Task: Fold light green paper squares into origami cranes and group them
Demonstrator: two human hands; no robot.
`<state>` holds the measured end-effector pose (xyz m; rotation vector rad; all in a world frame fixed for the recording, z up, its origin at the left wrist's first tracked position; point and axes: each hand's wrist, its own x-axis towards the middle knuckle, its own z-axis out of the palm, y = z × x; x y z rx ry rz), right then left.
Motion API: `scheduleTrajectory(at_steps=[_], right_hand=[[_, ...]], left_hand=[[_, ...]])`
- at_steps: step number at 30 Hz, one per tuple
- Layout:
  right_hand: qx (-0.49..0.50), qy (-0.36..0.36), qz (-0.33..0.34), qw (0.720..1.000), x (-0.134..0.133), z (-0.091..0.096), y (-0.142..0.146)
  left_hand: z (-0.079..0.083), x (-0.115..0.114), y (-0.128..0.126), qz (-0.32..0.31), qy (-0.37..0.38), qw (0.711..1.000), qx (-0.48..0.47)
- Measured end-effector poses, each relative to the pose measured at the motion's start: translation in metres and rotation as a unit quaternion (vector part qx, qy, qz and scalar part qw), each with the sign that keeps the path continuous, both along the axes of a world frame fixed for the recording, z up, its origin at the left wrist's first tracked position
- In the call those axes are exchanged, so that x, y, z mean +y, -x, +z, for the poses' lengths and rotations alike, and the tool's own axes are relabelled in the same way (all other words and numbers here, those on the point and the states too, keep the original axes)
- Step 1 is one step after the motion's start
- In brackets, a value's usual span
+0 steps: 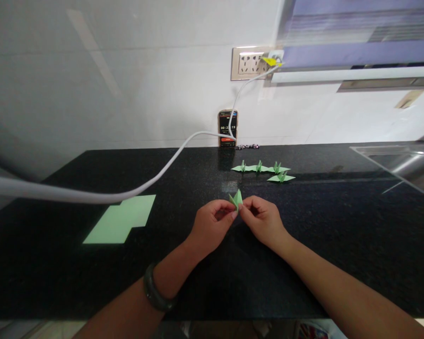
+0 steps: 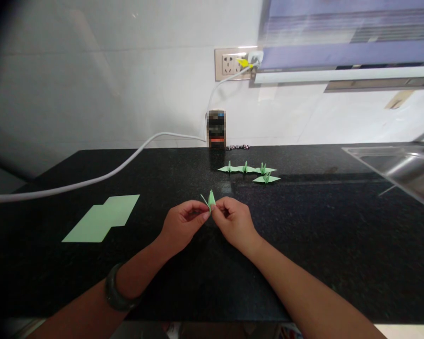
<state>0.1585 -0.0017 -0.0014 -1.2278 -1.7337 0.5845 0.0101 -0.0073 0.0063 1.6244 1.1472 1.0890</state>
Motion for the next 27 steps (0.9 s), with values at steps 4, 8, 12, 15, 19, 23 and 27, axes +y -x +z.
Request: scheduleTrajectory(at_steps=[4,8,12,15,19,23,27], right_hand=[[-0.031,-0.023,0.017,0.999,-0.001,0.004,-0.001],[-0.068,-0.035,0.043,0.996,0.000,0.008,-0.004],[-0.084,-0.040,0.102,0.990,0.001,0.012,-0.007],[-0.069,-0.036,0.126,0.989,0.002,0.013,-0.009],[-0.013,0.013,0.129,0.992,0.005,0.009,-0.010],[0.048,0.062,0.154,0.985,0.007,0.006,-0.011],[0.024,0.061,0.159,0.985,0.008,0.006,-0.011]], left_hand=[[-0.001,0.002,0.001,0.014,-0.027,0.999,0.039],[0.001,0.002,0.003,0.020,-0.067,0.993,0.091],[0.003,0.003,0.006,0.016,-0.080,0.991,0.109],[0.005,0.006,0.009,-0.009,-0.045,0.996,0.076],[0.009,0.012,0.012,-0.081,0.007,0.996,-0.024],[0.012,0.012,0.012,-0.115,0.055,0.987,-0.099],[0.010,0.012,0.011,-0.099,0.038,0.991,-0.082]])
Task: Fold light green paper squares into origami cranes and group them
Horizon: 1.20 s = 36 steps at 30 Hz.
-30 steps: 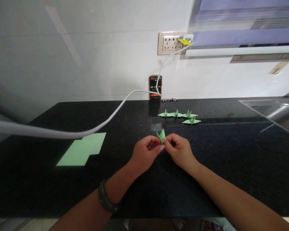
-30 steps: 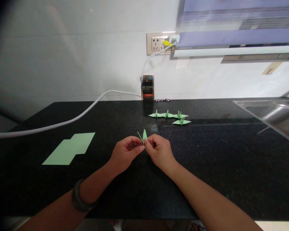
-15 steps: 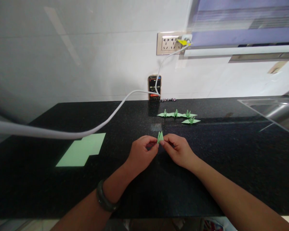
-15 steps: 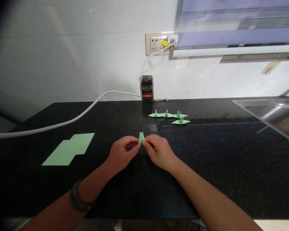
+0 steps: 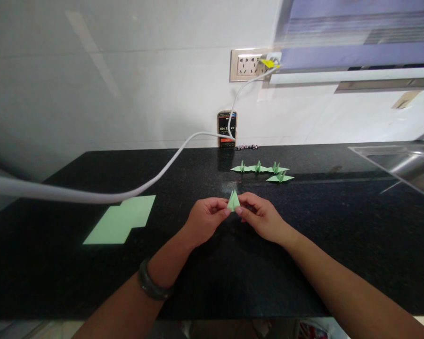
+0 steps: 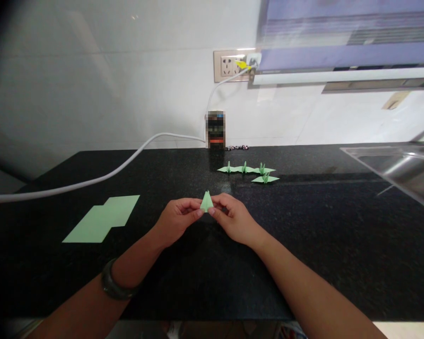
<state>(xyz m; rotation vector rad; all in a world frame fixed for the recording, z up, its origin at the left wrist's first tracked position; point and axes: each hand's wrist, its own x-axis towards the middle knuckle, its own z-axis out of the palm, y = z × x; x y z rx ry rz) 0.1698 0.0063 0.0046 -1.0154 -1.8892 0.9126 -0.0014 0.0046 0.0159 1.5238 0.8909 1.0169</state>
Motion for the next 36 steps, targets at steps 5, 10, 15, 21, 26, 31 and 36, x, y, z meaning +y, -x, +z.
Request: scheduleTrajectory(at_steps=[5,10,15,21,26,31,36], right_hand=[[-0.015,-0.026,-0.052,0.998,0.002,-0.002,0.001],[-0.001,-0.018,-0.075,0.997,0.001,-0.004,0.002],[-0.001,-0.029,-0.061,0.998,-0.003,-0.002,0.003],[0.003,-0.021,-0.070,0.997,-0.005,-0.002,0.005],[0.025,-0.014,-0.071,0.997,-0.005,-0.004,0.005],[0.065,0.027,-0.069,0.995,-0.006,-0.001,0.005],[0.107,0.095,-0.026,0.989,-0.006,0.007,0.003]], left_hand=[[-0.004,0.001,0.001,0.040,-0.081,0.993,0.076],[-0.006,0.002,0.001,0.082,-0.127,0.981,0.121],[-0.009,0.000,0.000,0.100,-0.091,0.987,0.091],[-0.005,-0.001,-0.003,0.105,0.003,0.994,-0.001],[0.000,-0.002,-0.003,0.055,0.071,0.996,-0.009],[0.001,-0.005,-0.005,0.029,0.110,0.993,-0.014],[0.001,-0.005,-0.005,0.059,0.080,0.995,0.016]])
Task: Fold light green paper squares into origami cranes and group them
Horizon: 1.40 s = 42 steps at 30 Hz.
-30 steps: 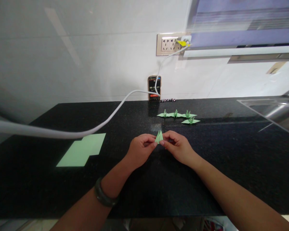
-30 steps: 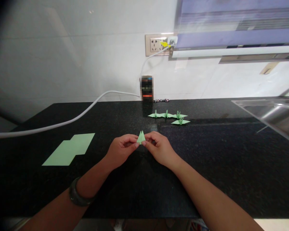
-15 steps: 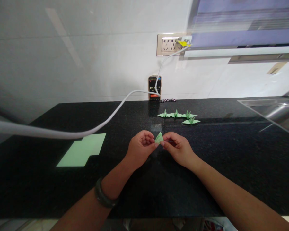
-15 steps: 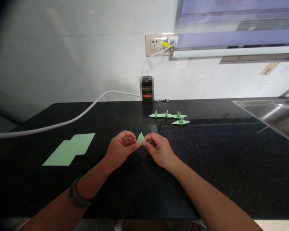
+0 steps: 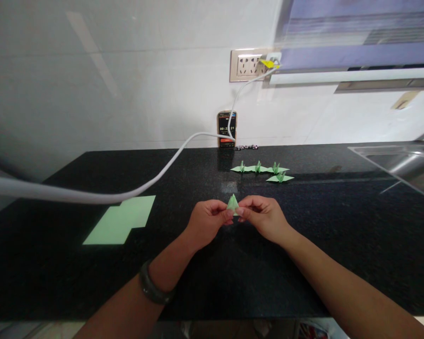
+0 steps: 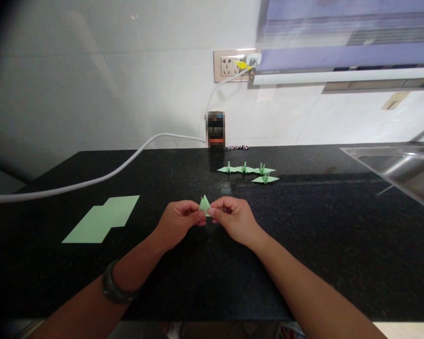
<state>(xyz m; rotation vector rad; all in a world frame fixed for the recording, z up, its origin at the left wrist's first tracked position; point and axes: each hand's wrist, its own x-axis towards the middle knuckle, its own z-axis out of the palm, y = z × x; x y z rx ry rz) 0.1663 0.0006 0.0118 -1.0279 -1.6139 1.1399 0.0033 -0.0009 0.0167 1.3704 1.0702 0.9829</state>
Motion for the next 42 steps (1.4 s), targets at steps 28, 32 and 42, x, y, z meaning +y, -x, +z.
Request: scheduleTrajectory(at_steps=[28,32,42], right_hand=[[0.113,0.098,0.000,0.989,0.001,-0.005,0.004],[0.091,0.088,0.023,0.992,0.001,-0.001,0.002],[0.078,0.072,-0.028,0.994,0.003,-0.006,0.000]], left_hand=[[-0.003,-0.008,-0.006,-0.028,0.061,0.997,-0.023],[-0.004,-0.005,-0.004,-0.012,0.113,0.989,-0.094],[-0.004,-0.002,-0.005,0.008,0.087,0.982,-0.165]])
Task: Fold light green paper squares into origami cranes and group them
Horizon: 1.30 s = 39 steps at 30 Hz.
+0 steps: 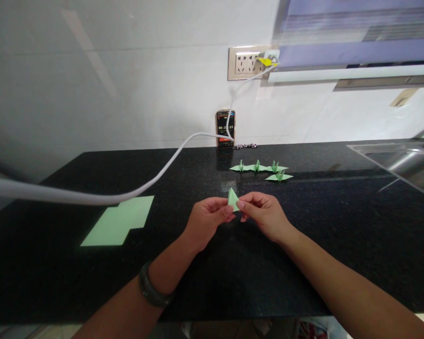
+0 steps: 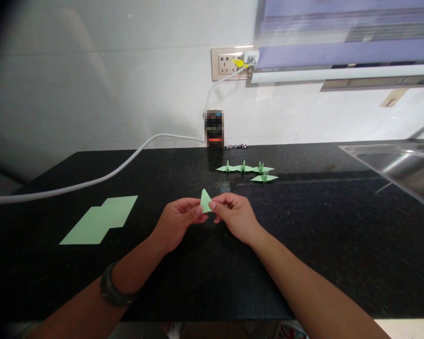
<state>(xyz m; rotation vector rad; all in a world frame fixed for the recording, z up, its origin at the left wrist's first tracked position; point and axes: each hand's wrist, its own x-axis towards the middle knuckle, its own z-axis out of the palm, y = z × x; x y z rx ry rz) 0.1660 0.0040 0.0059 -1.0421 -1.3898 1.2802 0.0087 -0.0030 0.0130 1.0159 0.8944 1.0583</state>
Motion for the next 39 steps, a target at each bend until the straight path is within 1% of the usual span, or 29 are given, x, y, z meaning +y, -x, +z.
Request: scheduleTrajectory(at_steps=[3,6,9,13,16,18,21,25,29,31,35,39], right_hand=[[0.016,-0.006,-0.005,1.000,0.0003,-0.0006,0.0027],[0.040,-0.035,-0.013,0.998,0.0003,-0.0024,0.0054],[-0.008,-0.084,-0.030,0.996,-0.0005,-0.0045,0.0058],[-0.078,-0.142,-0.053,0.985,-0.0025,-0.0044,0.0044],[-0.101,-0.187,-0.056,0.976,-0.0035,-0.0023,0.0037],[-0.103,-0.199,-0.052,0.973,-0.0033,-0.0008,0.0031],[-0.088,-0.183,-0.036,0.978,-0.0012,0.0005,0.0016],[-0.056,-0.148,0.007,0.987,0.0021,-0.0006,-0.0006],[0.016,-0.075,0.055,0.996,0.0020,-0.0021,-0.0012],[0.049,-0.054,0.071,0.995,0.0016,-0.0023,-0.0013],[0.058,-0.064,0.075,0.993,0.0024,-0.0026,-0.0023],[0.031,-0.088,0.062,0.994,0.0035,-0.0032,-0.0036]], left_hand=[[0.0018,-0.0006,-0.0010,0.009,-0.005,1.000,0.001],[0.0014,-0.0004,-0.0006,0.023,-0.015,1.000,0.003],[-0.0011,0.0007,0.0006,0.028,-0.048,0.998,0.016],[-0.0043,0.0021,0.0017,0.032,-0.089,0.994,0.053],[-0.0048,0.0027,0.0020,0.040,-0.098,0.992,0.075],[-0.0042,0.0028,0.0022,0.041,-0.094,0.991,0.083],[-0.0026,0.0020,0.0026,0.019,-0.090,0.992,0.083],[-0.0010,-0.0002,0.0033,-0.017,-0.095,0.993,0.074],[-0.0007,-0.0015,0.0032,-0.028,-0.096,0.994,0.044],[-0.0004,-0.0012,0.0029,-0.032,-0.096,0.994,0.036],[0.0013,0.0003,0.0021,-0.028,-0.082,0.995,0.043],[0.0031,0.0006,0.0011,-0.003,-0.034,0.999,0.038]])
